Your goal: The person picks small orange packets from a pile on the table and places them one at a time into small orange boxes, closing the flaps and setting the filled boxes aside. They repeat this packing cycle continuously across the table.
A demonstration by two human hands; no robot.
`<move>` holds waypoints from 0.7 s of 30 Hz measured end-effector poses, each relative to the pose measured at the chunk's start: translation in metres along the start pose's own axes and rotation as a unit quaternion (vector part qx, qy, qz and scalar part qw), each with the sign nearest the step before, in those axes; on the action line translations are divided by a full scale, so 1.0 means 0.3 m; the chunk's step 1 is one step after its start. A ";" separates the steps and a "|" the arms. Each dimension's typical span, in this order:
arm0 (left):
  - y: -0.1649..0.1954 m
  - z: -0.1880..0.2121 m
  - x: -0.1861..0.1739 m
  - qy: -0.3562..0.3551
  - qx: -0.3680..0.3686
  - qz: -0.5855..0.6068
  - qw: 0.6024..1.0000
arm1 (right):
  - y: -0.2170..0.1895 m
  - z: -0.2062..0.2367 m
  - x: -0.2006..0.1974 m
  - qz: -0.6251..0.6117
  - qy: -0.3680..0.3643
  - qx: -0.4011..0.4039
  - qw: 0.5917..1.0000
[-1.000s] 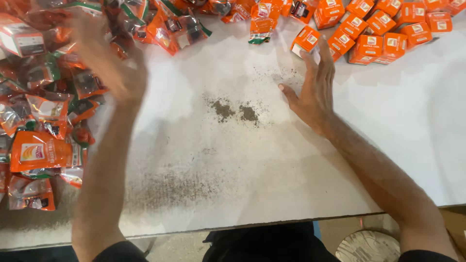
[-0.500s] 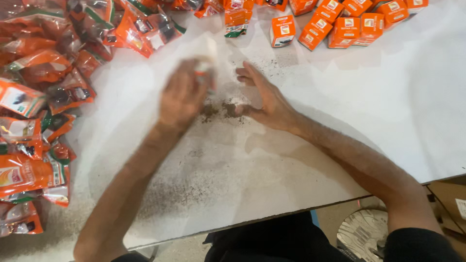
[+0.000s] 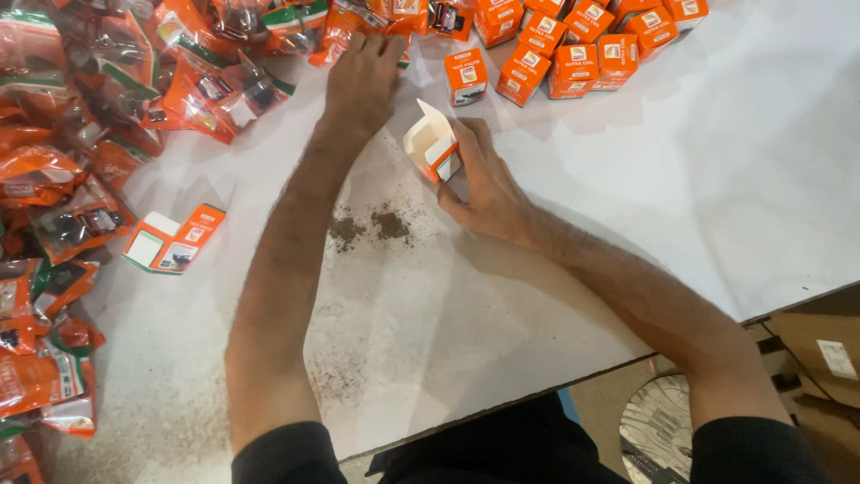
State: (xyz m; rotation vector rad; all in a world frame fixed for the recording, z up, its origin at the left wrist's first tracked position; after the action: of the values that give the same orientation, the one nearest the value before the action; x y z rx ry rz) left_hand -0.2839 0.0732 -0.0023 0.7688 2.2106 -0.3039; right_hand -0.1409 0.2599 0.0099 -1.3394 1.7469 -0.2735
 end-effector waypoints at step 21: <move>0.243 0.333 -0.539 -0.220 -0.158 0.189 0.944 | 0.041 -0.004 0.007 0.039 -0.138 -0.010 0.990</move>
State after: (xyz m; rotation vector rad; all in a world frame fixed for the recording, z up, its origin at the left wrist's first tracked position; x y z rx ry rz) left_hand -0.0949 0.0176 0.0496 0.8324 1.5990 0.0689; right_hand -0.1500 0.2624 0.0017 -1.2546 1.5662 -0.0251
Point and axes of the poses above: each hand's wrist, its own z-axis away from the middle knuckle, its own x-axis out of the palm, y = z × x, the point moved 4 cm from there along -z, towards the middle knuckle, and after that the axes turned 6 degrees about y, right-handed, at the moved point
